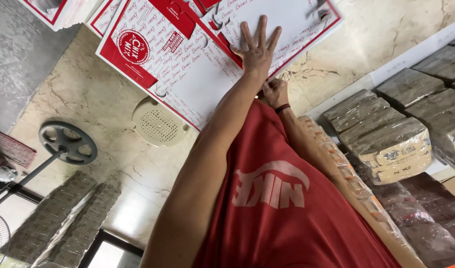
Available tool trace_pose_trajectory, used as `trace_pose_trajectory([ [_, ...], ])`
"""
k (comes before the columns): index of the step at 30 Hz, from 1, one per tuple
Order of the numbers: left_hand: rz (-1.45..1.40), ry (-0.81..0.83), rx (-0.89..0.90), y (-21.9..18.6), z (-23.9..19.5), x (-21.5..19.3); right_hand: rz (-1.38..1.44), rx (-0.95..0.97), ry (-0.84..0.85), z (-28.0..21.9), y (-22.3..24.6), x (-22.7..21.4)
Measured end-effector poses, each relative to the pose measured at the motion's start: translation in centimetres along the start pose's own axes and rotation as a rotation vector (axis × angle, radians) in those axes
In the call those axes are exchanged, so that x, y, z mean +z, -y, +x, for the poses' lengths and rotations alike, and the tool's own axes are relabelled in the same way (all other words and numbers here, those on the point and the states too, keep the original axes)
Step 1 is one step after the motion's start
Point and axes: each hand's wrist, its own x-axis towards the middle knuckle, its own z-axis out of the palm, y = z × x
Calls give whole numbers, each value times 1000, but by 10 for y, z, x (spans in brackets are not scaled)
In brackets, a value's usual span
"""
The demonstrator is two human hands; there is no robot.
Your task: Folding and assembling flat cardboard sheets into boxes by hand.
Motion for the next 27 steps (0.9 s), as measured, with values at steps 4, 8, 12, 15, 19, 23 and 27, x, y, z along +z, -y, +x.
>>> trace_pose_trajectory([
  [4, -6, -154, -79, -2, 11, -4, 389, 442, -64, 11, 37, -5],
  [8, 36, 30, 4, 6, -1, -22, 670, 676, -27, 3, 60, 0],
  [12, -28, 101, 81, 15, 45, 10, 305, 877, -63, 19, 94, 4],
  [15, 87, -141, 264, 34, 108, 64, 503, 1025, -132, 29, 118, 0],
  [19, 379, -239, 253, 38, 70, 33, 707, 1109, -128, 42, 125, -5],
  [23, 96, 7, 223, 39, 33, -23, 1095, 1016, -139, 43, 145, -8],
  [27, 153, -42, 204, 37, 29, -26, 1155, 1067, -168, 39, 134, -3],
])
